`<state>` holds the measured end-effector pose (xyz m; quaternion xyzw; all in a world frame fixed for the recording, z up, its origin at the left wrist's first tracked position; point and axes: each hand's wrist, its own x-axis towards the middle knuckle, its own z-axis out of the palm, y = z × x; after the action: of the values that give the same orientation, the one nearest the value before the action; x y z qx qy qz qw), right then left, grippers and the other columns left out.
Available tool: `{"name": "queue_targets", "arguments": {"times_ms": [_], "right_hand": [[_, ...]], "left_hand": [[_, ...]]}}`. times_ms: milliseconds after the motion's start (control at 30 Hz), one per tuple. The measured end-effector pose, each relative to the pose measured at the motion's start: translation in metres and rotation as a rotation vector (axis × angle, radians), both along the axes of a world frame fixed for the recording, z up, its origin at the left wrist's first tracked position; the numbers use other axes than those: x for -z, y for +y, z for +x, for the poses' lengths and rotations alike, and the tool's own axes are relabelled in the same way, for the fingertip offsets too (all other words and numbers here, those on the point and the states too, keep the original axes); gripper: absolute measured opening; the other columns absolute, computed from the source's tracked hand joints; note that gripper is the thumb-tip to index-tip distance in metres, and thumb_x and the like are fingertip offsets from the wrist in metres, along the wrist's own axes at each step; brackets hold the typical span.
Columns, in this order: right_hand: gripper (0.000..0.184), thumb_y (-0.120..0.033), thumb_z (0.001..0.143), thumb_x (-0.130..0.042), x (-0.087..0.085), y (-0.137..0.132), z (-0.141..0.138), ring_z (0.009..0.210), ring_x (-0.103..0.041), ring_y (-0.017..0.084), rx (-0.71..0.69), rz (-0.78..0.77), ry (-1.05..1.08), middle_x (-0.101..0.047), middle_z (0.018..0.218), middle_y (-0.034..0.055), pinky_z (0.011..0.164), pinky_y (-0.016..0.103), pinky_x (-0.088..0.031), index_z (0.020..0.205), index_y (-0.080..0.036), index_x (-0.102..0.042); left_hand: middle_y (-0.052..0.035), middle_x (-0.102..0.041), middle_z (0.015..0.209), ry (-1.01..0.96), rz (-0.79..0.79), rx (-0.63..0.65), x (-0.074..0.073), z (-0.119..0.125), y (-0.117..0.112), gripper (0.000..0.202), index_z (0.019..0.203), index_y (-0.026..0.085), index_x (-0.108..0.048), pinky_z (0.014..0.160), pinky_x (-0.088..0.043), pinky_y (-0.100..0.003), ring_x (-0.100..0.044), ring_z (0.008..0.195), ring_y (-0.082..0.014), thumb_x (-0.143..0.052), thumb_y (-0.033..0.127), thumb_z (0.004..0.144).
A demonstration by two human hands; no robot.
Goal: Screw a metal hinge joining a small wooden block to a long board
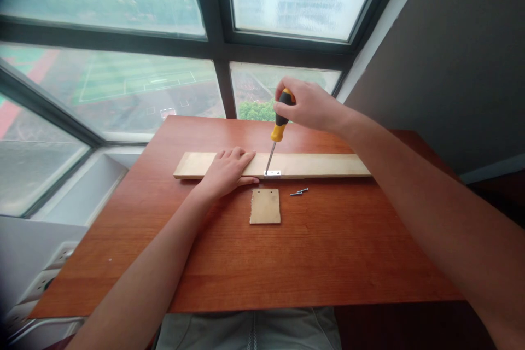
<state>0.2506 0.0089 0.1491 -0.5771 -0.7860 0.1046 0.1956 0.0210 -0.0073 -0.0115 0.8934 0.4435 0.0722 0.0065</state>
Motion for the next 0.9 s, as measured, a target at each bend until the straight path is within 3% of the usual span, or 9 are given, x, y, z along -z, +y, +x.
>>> {"name": "queue_targets", "arguments": {"times_ms": [233, 333, 500, 600, 700, 800, 900], "right_hand": [[0.021, -0.044, 0.083, -0.063, -0.003, -0.006, -0.009, 0.064, -0.054, 0.017, -0.051, 0.097, -0.083, -0.063, 0.073, 0.0014, 0.060, 0.033, -0.039, 0.088, -0.024, -0.060], [0.018, -0.037, 0.083, -0.062, -0.006, -0.007, -0.010, 0.069, -0.057, 0.019, -0.075, 0.077, -0.081, -0.065, 0.079, 0.0025, 0.063, 0.034, -0.041, 0.095, -0.025, -0.061], [0.028, -0.020, 0.076, -0.061, -0.008, -0.006, -0.008, 0.084, -0.059, 0.022, -0.139, -0.004, -0.041, -0.067, 0.097, 0.0044, 0.070, 0.035, -0.043, 0.104, -0.025, -0.059], [0.013, -0.030, 0.083, -0.060, -0.008, -0.005, -0.010, 0.076, -0.057, 0.020, -0.104, 0.043, -0.071, -0.066, 0.087, 0.0039, 0.066, 0.035, -0.041, 0.095, -0.024, -0.062], [0.018, -0.041, 0.087, -0.058, -0.006, -0.006, -0.012, 0.067, -0.053, 0.018, -0.074, 0.109, -0.096, -0.061, 0.076, 0.0029, 0.061, 0.034, -0.037, 0.087, -0.024, -0.062], [0.010, -0.032, 0.085, -0.059, -0.007, -0.007, -0.014, 0.068, -0.054, 0.018, -0.082, 0.093, -0.097, -0.062, 0.076, 0.0024, 0.062, 0.034, -0.038, 0.091, -0.024, -0.062], [0.018, -0.020, 0.080, -0.059, -0.009, -0.009, -0.013, 0.073, -0.057, 0.019, -0.092, 0.049, -0.075, -0.066, 0.082, 0.0022, 0.065, 0.034, -0.040, 0.097, -0.024, -0.061]], "left_hand": [[-0.0138, -0.056, 0.117, 0.006, 0.008, -0.006, -0.001, 0.000, -0.001, 0.067, 0.132, 0.022, -0.050, 0.092, -0.035, -0.040, -0.053, 0.102, -0.0306, -0.052, 0.070, 0.085], [-0.0140, -0.056, 0.117, 0.010, 0.016, -0.001, -0.001, 0.000, -0.001, 0.067, 0.131, 0.022, -0.050, 0.092, -0.035, -0.040, -0.053, 0.102, -0.0305, -0.052, 0.070, 0.085], [-0.0136, -0.056, 0.116, 0.009, 0.014, 0.003, -0.001, 0.000, 0.000, 0.067, 0.131, 0.022, -0.050, 0.092, -0.035, -0.040, -0.053, 0.102, -0.0303, -0.050, 0.071, 0.085], [-0.0135, -0.056, 0.116, 0.009, 0.016, 0.004, -0.001, 0.000, 0.000, 0.067, 0.131, 0.022, -0.050, 0.092, -0.035, -0.039, -0.053, 0.102, -0.0300, -0.046, 0.071, 0.087], [-0.0139, -0.056, 0.116, 0.004, 0.018, 0.005, 0.000, 0.000, 0.000, 0.066, 0.131, 0.022, -0.050, 0.092, -0.035, -0.040, -0.053, 0.102, -0.0302, -0.046, 0.071, 0.087], [-0.0141, -0.056, 0.116, 0.000, 0.019, 0.006, 0.001, 0.000, 0.000, 0.067, 0.132, 0.022, -0.050, 0.092, -0.035, -0.040, -0.053, 0.102, -0.0305, -0.046, 0.071, 0.087], [-0.0138, -0.056, 0.117, 0.006, 0.019, 0.002, 0.001, 0.000, 0.001, 0.068, 0.132, 0.022, -0.050, 0.092, -0.035, -0.040, -0.053, 0.102, -0.0305, -0.049, 0.072, 0.085]]}}
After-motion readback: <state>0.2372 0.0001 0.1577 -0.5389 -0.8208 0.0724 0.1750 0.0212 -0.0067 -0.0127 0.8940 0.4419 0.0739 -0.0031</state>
